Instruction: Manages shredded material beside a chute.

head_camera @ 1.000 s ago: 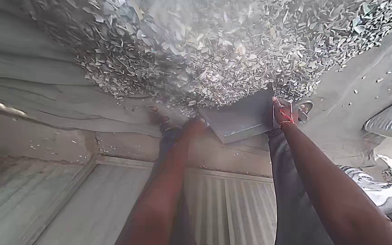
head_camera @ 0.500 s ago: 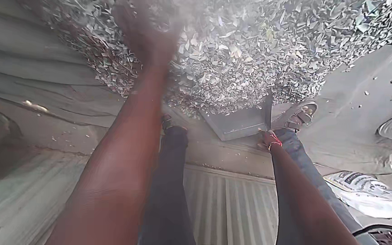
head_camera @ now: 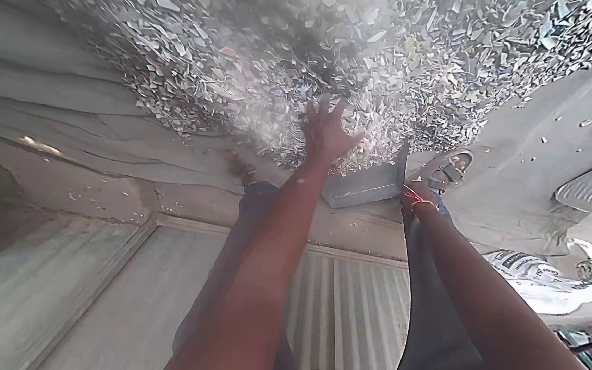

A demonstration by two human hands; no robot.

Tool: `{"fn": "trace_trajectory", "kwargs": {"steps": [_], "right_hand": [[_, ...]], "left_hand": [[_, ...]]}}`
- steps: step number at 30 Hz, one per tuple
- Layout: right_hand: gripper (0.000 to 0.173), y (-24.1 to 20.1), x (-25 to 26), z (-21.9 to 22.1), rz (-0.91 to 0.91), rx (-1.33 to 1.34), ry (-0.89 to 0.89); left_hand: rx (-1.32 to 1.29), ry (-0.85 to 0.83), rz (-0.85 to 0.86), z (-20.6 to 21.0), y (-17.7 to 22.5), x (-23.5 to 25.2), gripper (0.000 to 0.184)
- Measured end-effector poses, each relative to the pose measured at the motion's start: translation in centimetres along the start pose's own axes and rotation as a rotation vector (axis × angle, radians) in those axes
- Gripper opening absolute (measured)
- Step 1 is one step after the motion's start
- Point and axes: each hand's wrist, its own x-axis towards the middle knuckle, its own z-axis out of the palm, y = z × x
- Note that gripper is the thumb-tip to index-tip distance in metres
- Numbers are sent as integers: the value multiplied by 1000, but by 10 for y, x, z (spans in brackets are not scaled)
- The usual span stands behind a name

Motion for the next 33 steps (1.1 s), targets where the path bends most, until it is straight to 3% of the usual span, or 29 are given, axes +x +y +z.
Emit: {"fn": "trace_trajectory", "kwargs": {"steps": [4, 6, 7, 9, 12, 15, 17, 19, 20, 23, 25, 27, 29, 30, 33], "right_hand": [[46, -10, -7, -3, 20, -32, -34], [47, 0, -1, -3, -9, -15, -35], [47, 3, 1, -6, -27, -5, -40], [46, 5, 7, -11, -70, 4, -66], [43, -1, 15, -23, -81, 22, -85], [43, -9, 20, -20, -58, 5, -38], [36, -6, 34, 17, -74, 115, 334], [39, -18, 22, -14, 40, 177, 51], [41, -23, 20, -20, 73, 193, -2], [38, -25, 20, -8, 53, 149, 54], [42, -30, 9, -12, 10, 110, -64], [44, -30, 2, -11, -29, 118, -115], [43, -22, 14, -2, -90, 79, -111], [44, -16, 20, 2, -106, 75, -103], [47, -7, 28, 1, -136, 123, -39]], "left_hand": [[-109, -348, 72, 62, 19, -25, 85], [-204, -381, 155, 65, 9, -41, 69], [-230, -285, 187, 53, -4, -48, 61], [-247, 140, 152, 16, -53, -57, 49], [-273, 614, -124, -58, -152, -32, 76], [-382, 727, -299, -78, -216, 14, 101], [-383, 738, -363, -61, -198, 31, 106], [-349, 663, -413, -33, -158, 27, 102], [-351, 581, -405, -19, -141, 19, 100], [-304, 301, -285, 24, -94, -6, 87], [-333, 49, -217, 50, -63, -27, 82], [-443, -86, -107, 77, -46, -55, 74], [-527, 1, -64, 102, -53, -90, 60], [-560, 35, -123, 112, -62, -108, 52], [-648, -55, -478, 144, -107, -134, 46]]}}
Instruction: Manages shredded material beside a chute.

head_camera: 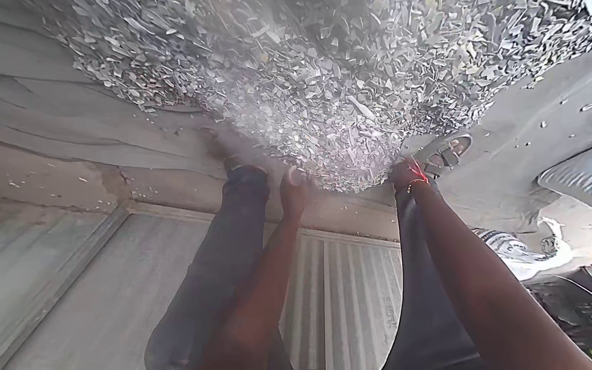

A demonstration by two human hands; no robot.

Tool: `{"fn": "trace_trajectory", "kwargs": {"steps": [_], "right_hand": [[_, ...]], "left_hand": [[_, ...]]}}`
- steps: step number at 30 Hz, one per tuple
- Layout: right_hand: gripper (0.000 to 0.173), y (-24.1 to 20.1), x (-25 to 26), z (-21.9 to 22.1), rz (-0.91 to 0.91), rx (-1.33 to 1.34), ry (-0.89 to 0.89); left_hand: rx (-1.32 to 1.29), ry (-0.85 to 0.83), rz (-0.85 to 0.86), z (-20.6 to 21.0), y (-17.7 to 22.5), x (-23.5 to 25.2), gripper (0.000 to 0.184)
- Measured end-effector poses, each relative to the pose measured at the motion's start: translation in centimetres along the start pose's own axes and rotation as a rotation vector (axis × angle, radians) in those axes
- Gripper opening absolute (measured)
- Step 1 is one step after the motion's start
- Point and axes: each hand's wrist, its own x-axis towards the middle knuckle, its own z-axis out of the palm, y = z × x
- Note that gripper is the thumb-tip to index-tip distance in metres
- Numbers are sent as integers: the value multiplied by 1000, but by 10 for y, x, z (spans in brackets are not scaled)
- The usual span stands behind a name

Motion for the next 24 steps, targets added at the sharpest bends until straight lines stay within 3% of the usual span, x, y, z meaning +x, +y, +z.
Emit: {"fn": "trace_trajectory", "kwargs": {"steps": [4, 7, 9, 15, 21, 24], "right_hand": [[47, -17, -1, 0, 36, 228, 160], [48, -23, 2, 3, 74, 409, 247], [48, -20, 2, 9, 93, 366, 227], [45, -23, -11, 12, 107, 458, 317], [45, -16, 1, 11, 101, 528, 291], [41, -13, 6, 9, 45, 315, 169]], "left_hand": [[-79, -214, -261, 9, -35, 26, 44], [-165, -271, -282, 32, -38, 50, 44], [-256, -268, -316, 43, -43, 58, 46], [-249, -223, -324, 39, -31, 77, 41], [-347, -216, -267, 46, -51, 98, 61], [-420, -207, -277, 48, -57, 89, 56]]}}
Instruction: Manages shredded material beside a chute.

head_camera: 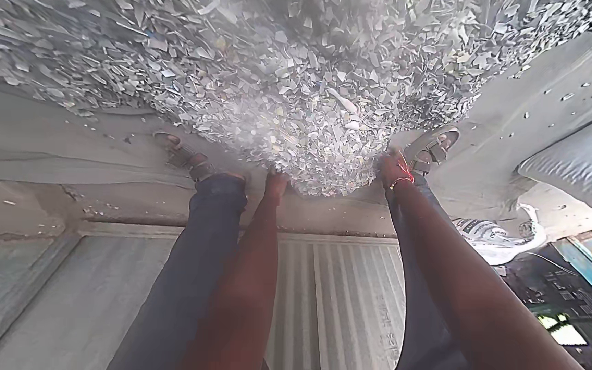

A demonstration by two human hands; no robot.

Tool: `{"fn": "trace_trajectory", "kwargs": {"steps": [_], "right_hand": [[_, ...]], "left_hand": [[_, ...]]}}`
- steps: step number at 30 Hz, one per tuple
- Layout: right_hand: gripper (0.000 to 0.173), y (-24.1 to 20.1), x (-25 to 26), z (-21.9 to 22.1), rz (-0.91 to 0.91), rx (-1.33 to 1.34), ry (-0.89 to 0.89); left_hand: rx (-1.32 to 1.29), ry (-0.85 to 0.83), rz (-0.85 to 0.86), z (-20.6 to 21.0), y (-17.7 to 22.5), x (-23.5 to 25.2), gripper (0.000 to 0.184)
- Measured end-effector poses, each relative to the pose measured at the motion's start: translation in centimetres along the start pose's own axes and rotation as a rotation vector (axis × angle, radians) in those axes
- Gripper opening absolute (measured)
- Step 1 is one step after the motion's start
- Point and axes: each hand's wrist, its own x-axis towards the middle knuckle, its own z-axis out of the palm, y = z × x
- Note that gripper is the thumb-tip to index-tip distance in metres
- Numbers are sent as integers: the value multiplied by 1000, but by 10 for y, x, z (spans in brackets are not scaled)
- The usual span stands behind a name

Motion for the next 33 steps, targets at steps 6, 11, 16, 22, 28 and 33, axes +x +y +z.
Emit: {"fn": "trace_trajectory", "kwargs": {"steps": [6, 11, 16, 22, 28, 33], "right_hand": [[44, 3, 10, 2, 102, 850, 62], [74, -4, -2, 15, 65, 770, -7], [78, -13, -10, 20, 71, 906, 8], [79, -27, -16, 23, 120, 755, 87], [72, 28, -50, 30, 79, 183, 98], [49, 44, -82, 34, -19, 204, 21]], "left_hand": [[30, 69, 125, -12, 18, -67, 40], [195, 80, 173, -46, 53, -93, 35], [181, 17, 105, -65, 58, -70, 35], [369, 64, 113, -60, 77, -68, 43], [729, 338, 675, -18, 154, -125, 35], [942, 255, 943, 55, 237, -123, 38]]}}
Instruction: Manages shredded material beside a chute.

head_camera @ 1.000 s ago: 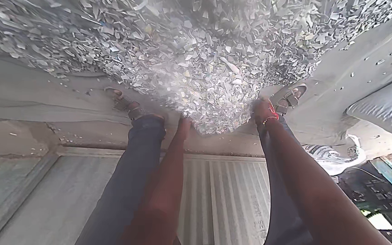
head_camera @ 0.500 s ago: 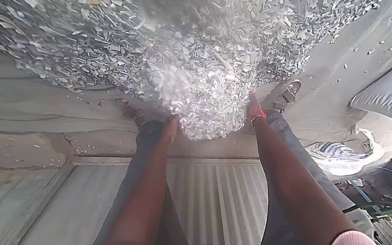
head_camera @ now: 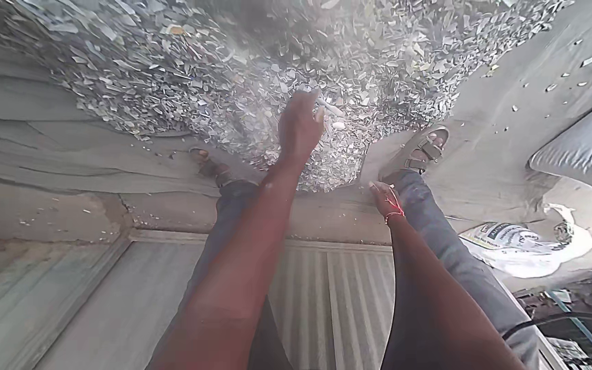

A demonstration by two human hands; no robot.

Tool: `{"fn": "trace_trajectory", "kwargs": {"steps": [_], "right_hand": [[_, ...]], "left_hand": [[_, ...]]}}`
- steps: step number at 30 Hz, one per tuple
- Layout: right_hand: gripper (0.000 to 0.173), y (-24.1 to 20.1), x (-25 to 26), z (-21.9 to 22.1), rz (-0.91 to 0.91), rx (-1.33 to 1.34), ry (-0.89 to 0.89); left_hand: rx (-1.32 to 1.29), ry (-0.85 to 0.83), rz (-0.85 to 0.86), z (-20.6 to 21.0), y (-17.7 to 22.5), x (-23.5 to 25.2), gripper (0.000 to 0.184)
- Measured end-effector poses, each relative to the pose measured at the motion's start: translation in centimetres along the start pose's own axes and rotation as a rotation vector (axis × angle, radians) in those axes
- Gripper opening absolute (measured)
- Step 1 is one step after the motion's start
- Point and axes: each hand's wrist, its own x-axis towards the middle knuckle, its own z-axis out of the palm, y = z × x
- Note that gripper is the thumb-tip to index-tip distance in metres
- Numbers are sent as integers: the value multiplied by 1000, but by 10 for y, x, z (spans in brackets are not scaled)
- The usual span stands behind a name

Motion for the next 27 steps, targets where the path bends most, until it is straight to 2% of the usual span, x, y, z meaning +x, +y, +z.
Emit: {"fn": "trace_trajectory", "kwargs": {"steps": [4, 7, 9, 12, 14, 16, 18, 21, 27], "right_hand": [[40, 5, -18, -13, -89, 135, 50], [38, 26, -31, -39, -166, 157, 87], [36, 57, -45, -64, -291, 109, 174], [41, 101, -85, -107, -422, -57, 289], [46, 128, -118, -123, -474, -150, 330], [49, 149, -150, -123, -486, -202, 332], [48, 158, -168, -113, -483, -197, 344], [46, 150, -168, -98, -487, -158, 350], [42, 144, -151, -77, -494, -86, 341]], "left_hand": [[188, -89, 84, 15, 27, 43, 33], [150, -90, 8, 14, 32, 47, 25], [-104, -62, -126, 5, 31, 34, 23], [-745, 16, -254, -14, 35, -1, 25], [-1188, -18, -319, -39, 53, -37, 21], [-1413, -57, -355, -64, 73, -75, 18], [-1477, -72, -309, -83, 90, -107, 21], [-1464, -67, -208, -100, 104, -138, 28], [-1515, -105, -74, -118, 115, -154, 41]]}}
